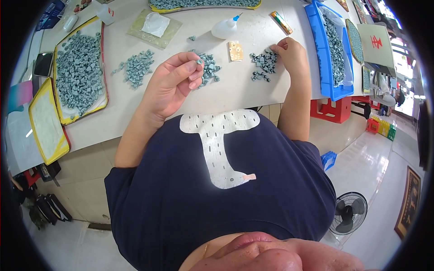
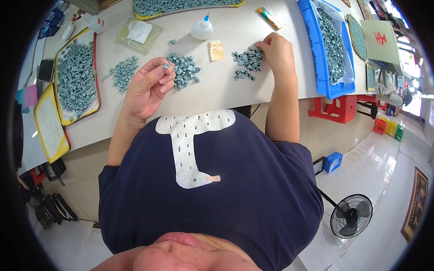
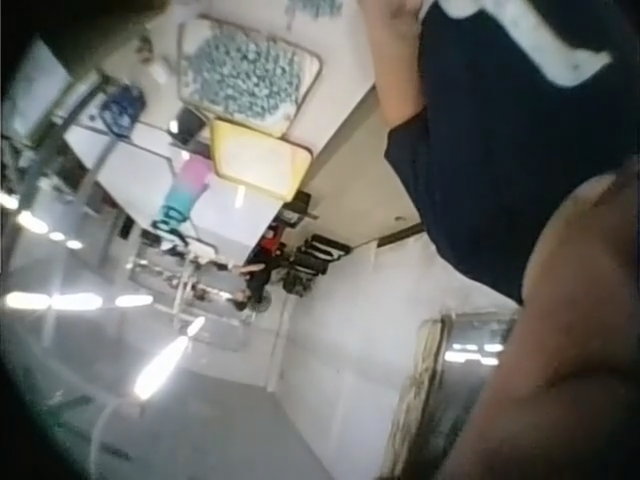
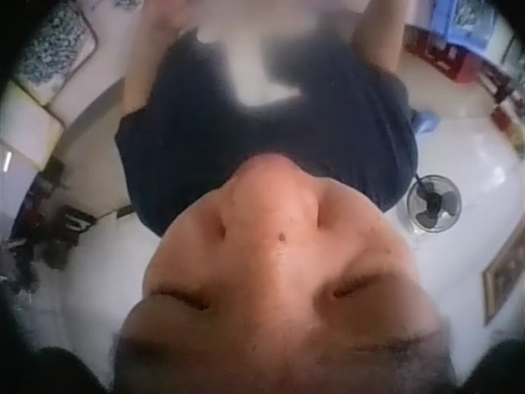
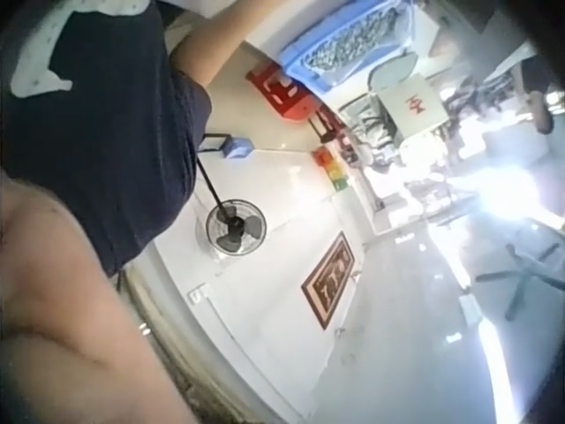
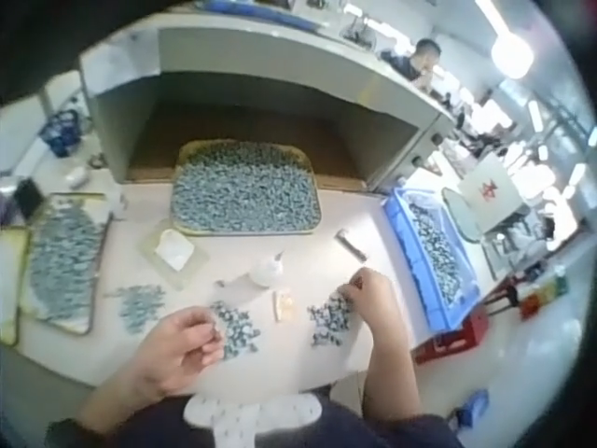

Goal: The recorder is applying glue to small blue plastic components and joining them together at a factory assembly bench.

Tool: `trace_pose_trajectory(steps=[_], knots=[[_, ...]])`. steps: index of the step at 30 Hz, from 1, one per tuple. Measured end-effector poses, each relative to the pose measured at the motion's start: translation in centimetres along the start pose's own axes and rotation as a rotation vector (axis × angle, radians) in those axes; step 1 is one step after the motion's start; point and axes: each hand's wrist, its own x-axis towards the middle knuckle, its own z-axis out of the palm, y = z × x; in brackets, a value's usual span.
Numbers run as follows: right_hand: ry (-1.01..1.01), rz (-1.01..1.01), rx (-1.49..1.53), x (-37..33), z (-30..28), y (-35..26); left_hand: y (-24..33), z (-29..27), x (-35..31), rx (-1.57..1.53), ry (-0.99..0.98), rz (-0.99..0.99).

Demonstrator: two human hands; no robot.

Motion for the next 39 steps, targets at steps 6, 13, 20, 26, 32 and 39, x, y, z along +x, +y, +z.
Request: trace_pose_trajectory(steps=[6, 13, 20, 26, 32, 39], knots=[[-0.016, -0.041, 0.034, 0.3, -0.6, -1.0, 0.4, 0.2, 0.0, -0.032, -0.009, -0.020], [-0.125, -0.305, 0.831, -4.7, -0.5, -6.2, 0.4, 0.6, 0.1, -0.094, -0.036, -0.031], [-0.150, -0.688, 0.787, -7.1, 0.5, -9.4, 0.2, 1.4, 0.1, -0.056, -0.034, -0.028], [-0.281, -0.491, 1.036, -8.7, 1.5, -10.4, 0.3, 1.6, 0.1, -0.009, -0.050, -0.030], [-0.043, -0.751, 0.765, -8.4, 1.9, -10.2, 0.0, 1.5, 0.2, 0.001, -0.040, -0.018], [0.224, -0.943, 0.694, -8.3, 2.0, -10.5, 0.0, 1.9, 0.1, -0.013, -0.042, -0.018]])
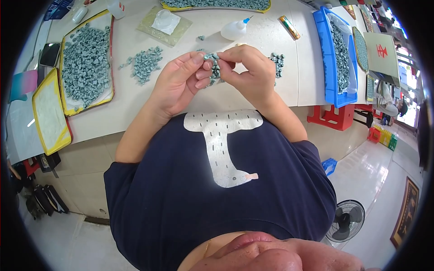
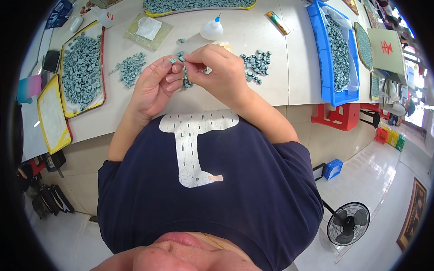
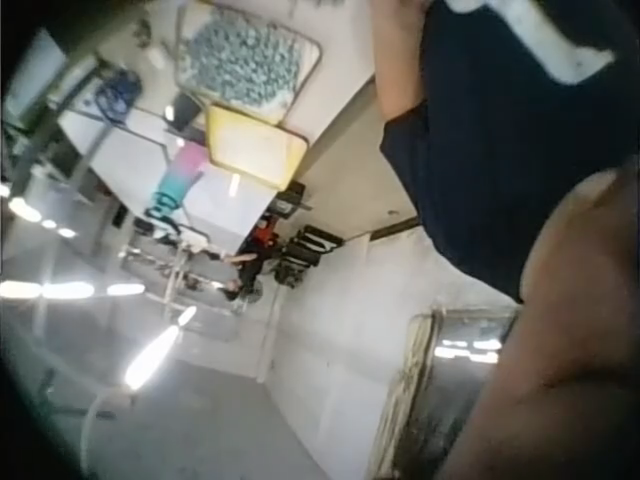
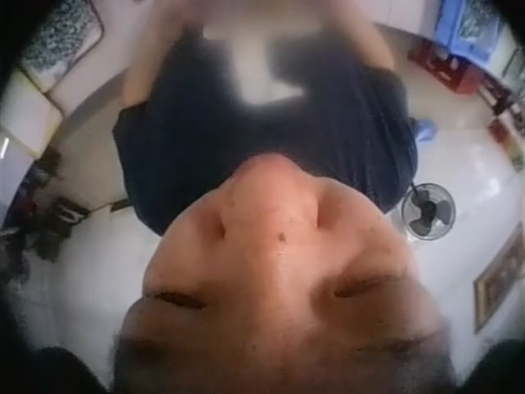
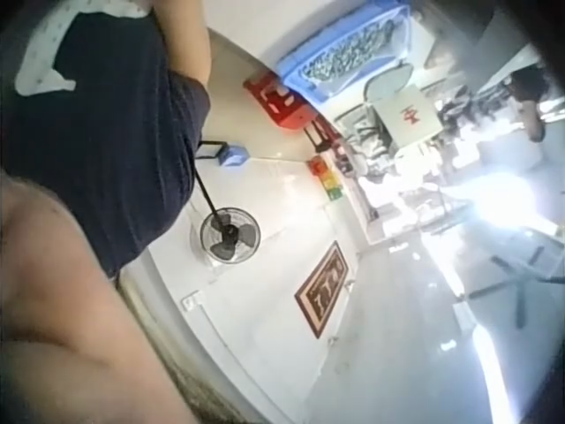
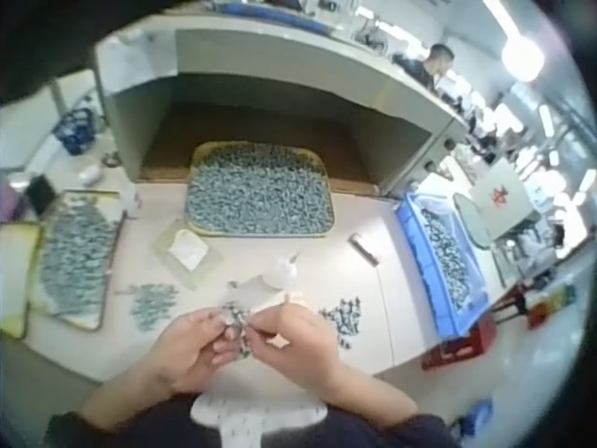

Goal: The recorder is applying glue to small blue plastic components and joining them together at a factory assembly bench.

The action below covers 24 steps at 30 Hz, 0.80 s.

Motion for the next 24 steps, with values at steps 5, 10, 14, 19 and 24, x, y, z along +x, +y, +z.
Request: trace_pose_trajectory(steps=[5, 10, 14, 19, 24], knots=[[0.049, -0.255, -0.081, 0.6, 0.5, 0.0, -0.2, -0.1, 0.0, 0.009, 0.026, 0.020], [0.031, -0.345, -0.127, 0.6, 0.8, 0.2, -0.3, -0.2, 0.1, 0.036, 0.034, 0.053], [0.027, -0.394, -0.149, 0.6, 1.0, 0.3, -0.3, -0.4, -0.2, 0.097, 0.059, 0.106], [0.025, -0.436, -0.167, 0.6, 1.3, 0.4, -0.3, -0.7, -0.3, 0.170, 0.094, 0.177], [0.029, -0.428, -0.098, 0.8, 1.6, 0.6, -0.2, -0.8, -0.5, 0.284, 0.152, 0.218]])
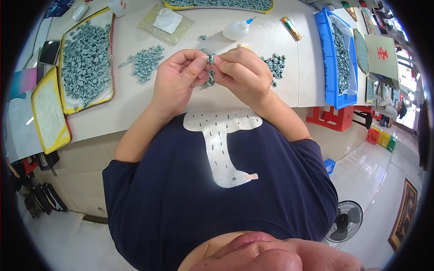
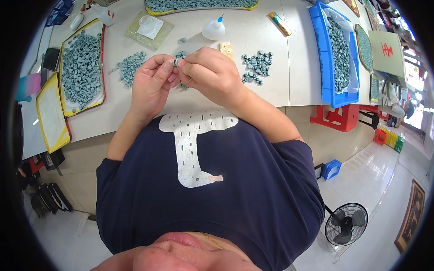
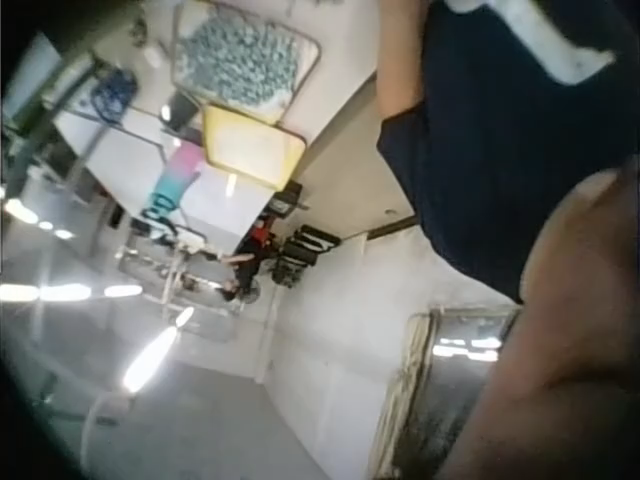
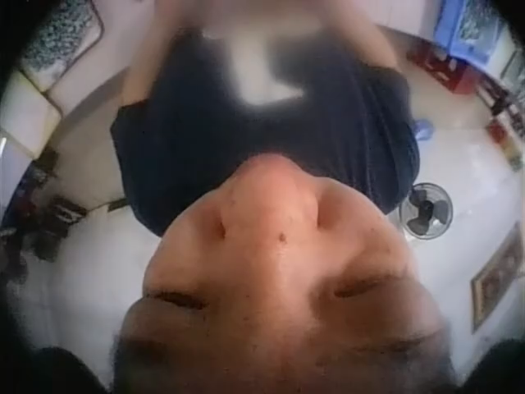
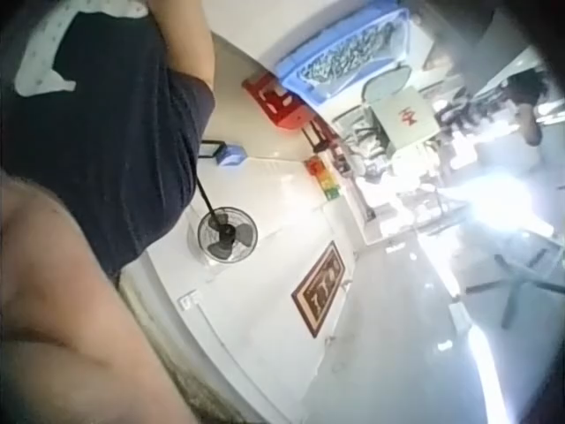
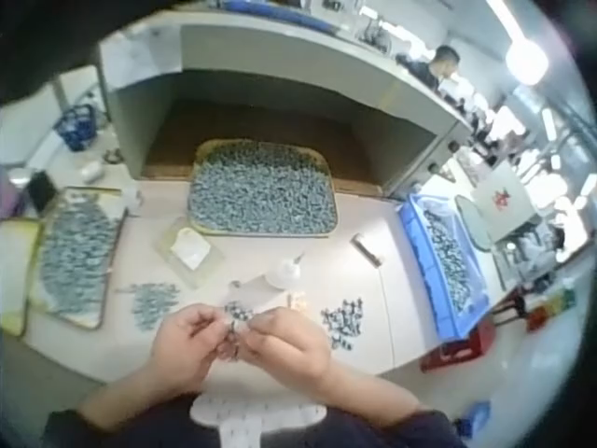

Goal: The recorder is applying glue to small blue plastic components and joining them together at a factory assembly bench.

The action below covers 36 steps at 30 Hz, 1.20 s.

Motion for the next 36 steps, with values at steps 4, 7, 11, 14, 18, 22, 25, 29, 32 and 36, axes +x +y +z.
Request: trace_pose_trajectory(steps=[4, 7, 11, 14, 18, 22, 25, 29, 32, 36], knots=[[0.031, -0.011, 0.090, -0.3, 0.3, 0.6, 0.1, 0.3, -0.3, 0.143, 0.010, 0.061], [0.041, 0.043, 0.094, -0.6, 0.1, 0.4, 0.3, 0.4, -0.4, 0.285, 0.005, 0.195], [0.060, 0.136, 0.110, -0.6, 0.1, -0.1, 0.6, 1.4, -0.8, 0.454, 0.047, 0.378], [0.063, 0.170, 0.111, -0.4, 0.1, -0.4, 0.7, 1.4, -0.8, 0.583, 0.061, 0.474], [0.063, 0.163, 0.086, -0.3, 0.1, -0.5, 0.6, 1.5, -0.8, 0.684, 0.075, 0.576], [0.080, 0.152, 0.075, -0.4, 0.2, -0.6, 0.6, 1.8, -0.8, 0.694, 0.092, 0.598], [0.081, 0.166, 0.096, -0.4, 0.1, -0.6, 0.5, 1.8, -0.8, 0.690, 0.095, 0.589], [0.021, 0.219, 0.131, -0.8, -0.4, -0.5, 0.6, 1.8, -0.8, 0.718, 0.092, 0.548], [-0.104, 0.254, 0.134, -1.2, -1.0, 0.0, 0.8, 1.5, -0.9, 0.771, 0.109, 0.494], [-0.287, 0.497, 0.097, -1.8, -2.6, 0.5, 0.5, 0.4, -0.7, 0.984, 0.117, 0.307]])
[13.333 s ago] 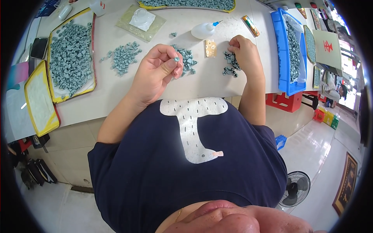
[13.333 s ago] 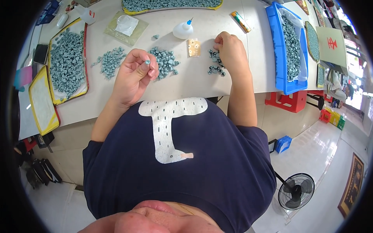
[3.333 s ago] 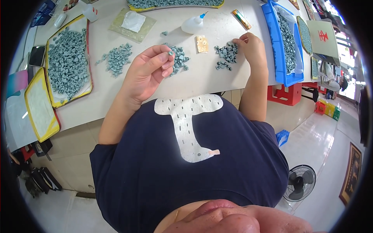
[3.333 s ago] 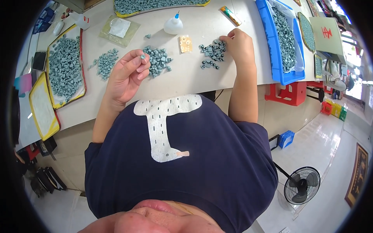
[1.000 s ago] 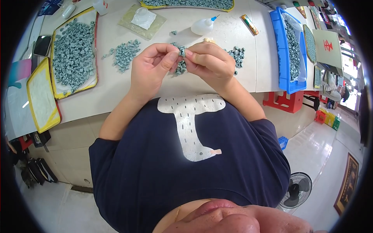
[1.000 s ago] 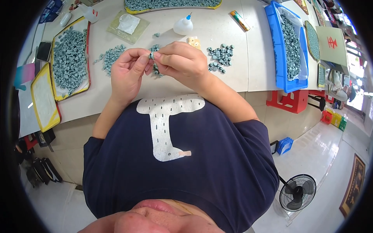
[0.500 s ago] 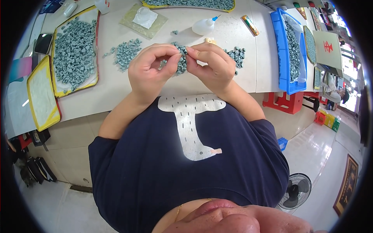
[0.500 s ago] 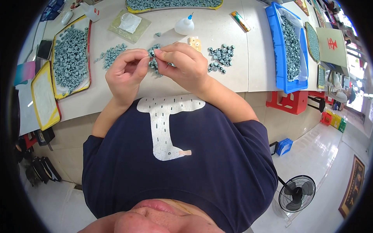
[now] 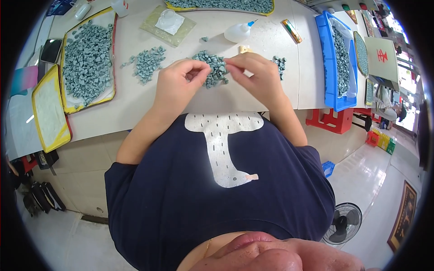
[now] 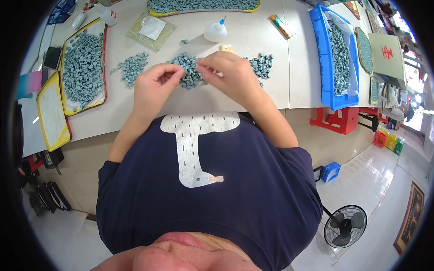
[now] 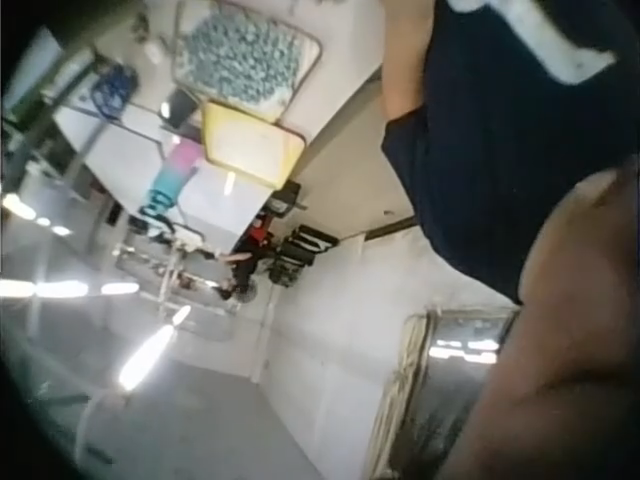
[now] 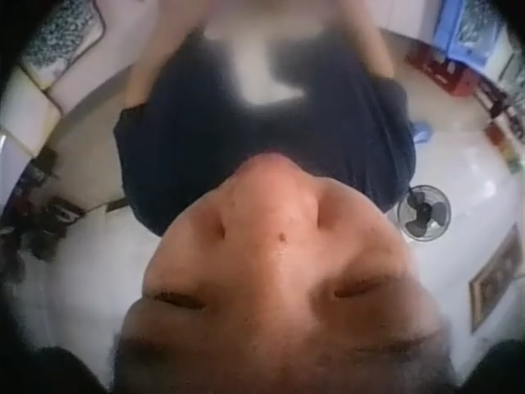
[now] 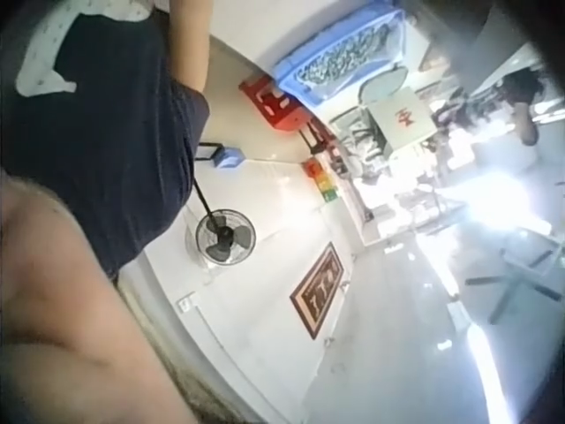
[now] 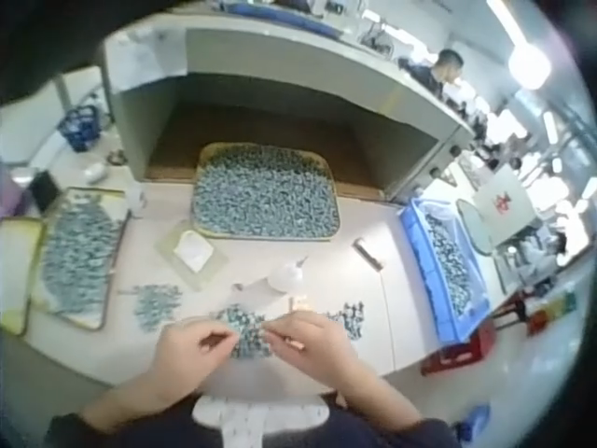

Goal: The recorder is applying glue to small blue plastic components and joining them together at a factory assembly bench.

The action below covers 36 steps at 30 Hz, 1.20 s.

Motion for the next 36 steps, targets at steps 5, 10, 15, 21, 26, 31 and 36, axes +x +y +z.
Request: trace_pose_trajectory(steps=[5, 10, 15, 21, 26, 31, 36], knots=[[0.130, 0.297, -0.038, -0.3, -0.9, 1.8, -0.1, -0.7, 0.2, 0.280, 0.041, 0.032], [0.223, 0.465, -0.069, 0.9, -1.0, 2.7, -1.3, -2.2, 0.7, 0.721, 0.265, 0.137], [0.181, 0.339, -0.198, 2.4, -0.1, 3.6, -2.0, -2.5, 0.5, 0.868, 0.288, 0.100], [0.115, 0.566, -0.001, 2.7, -0.3, 2.7, -2.3, -2.6, 0.8, 0.869, 0.260, 0.095], [0.174, 0.393, 0.123, 1.7, -0.5, 3.1, -0.8, -2.0, 1.1, 0.685, 0.244, 0.023], [0.172, 0.304, 0.271, 0.7, -0.7, 1.7, 0.5, -0.6, 0.8, -0.404, 0.013, -0.169], [0.111, 0.064, 0.024, 0.7, -2.0, 0.7, -0.6, -0.7, 0.9, -1.034, -0.201, -0.434]])
